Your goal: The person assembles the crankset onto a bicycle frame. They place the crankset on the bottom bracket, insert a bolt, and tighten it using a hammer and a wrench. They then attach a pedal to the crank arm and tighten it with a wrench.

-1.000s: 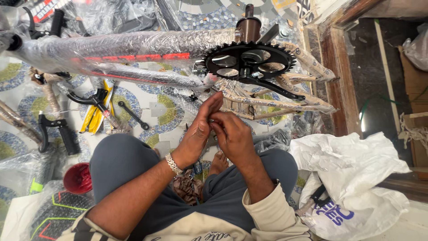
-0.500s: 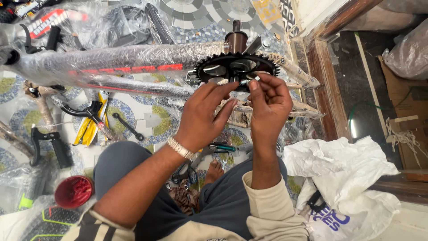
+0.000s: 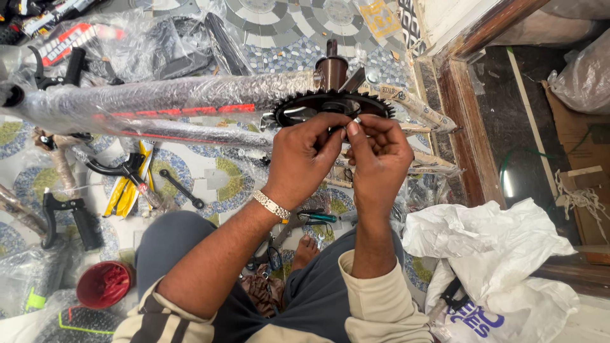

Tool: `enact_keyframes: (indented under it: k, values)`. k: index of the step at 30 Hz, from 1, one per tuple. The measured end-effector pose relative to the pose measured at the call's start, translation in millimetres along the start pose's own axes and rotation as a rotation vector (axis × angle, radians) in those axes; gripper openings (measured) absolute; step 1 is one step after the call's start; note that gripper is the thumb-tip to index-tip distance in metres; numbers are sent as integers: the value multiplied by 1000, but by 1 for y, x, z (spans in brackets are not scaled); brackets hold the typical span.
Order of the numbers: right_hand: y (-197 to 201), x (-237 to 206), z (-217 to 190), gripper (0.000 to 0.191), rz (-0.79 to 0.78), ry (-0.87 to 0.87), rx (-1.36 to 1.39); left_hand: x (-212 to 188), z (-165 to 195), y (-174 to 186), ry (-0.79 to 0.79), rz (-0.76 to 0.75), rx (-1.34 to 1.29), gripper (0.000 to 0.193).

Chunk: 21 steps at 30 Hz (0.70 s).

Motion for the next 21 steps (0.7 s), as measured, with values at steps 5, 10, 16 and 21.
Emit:
enact_keyframes:
  k: [5, 10, 16, 21]
  values:
    - [1, -6, -1, 17, -26, 89, -2, -1, -5, -1, 43, -52, -32, 18]
    - [0, -10, 0, 20, -13, 164, -51, 1, -3, 0, -3, -64, -37, 18]
    - [2, -9, 7, 20, 21, 100, -15, 1, -1, 2, -52, -64, 3, 19]
    - [7, -6, 7, 20, -19, 86, 29, -1, 6, 3, -131, -37, 4, 23]
Point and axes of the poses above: each hand's wrist, its own x-axis towards the middle knuckle, its own y-axis out of the back of the hand, z = x × y, the point moved 7 cm from there along x, towards the middle knuckle, and after that the axes turned 11 degrees about z, right-handed, at the moved point
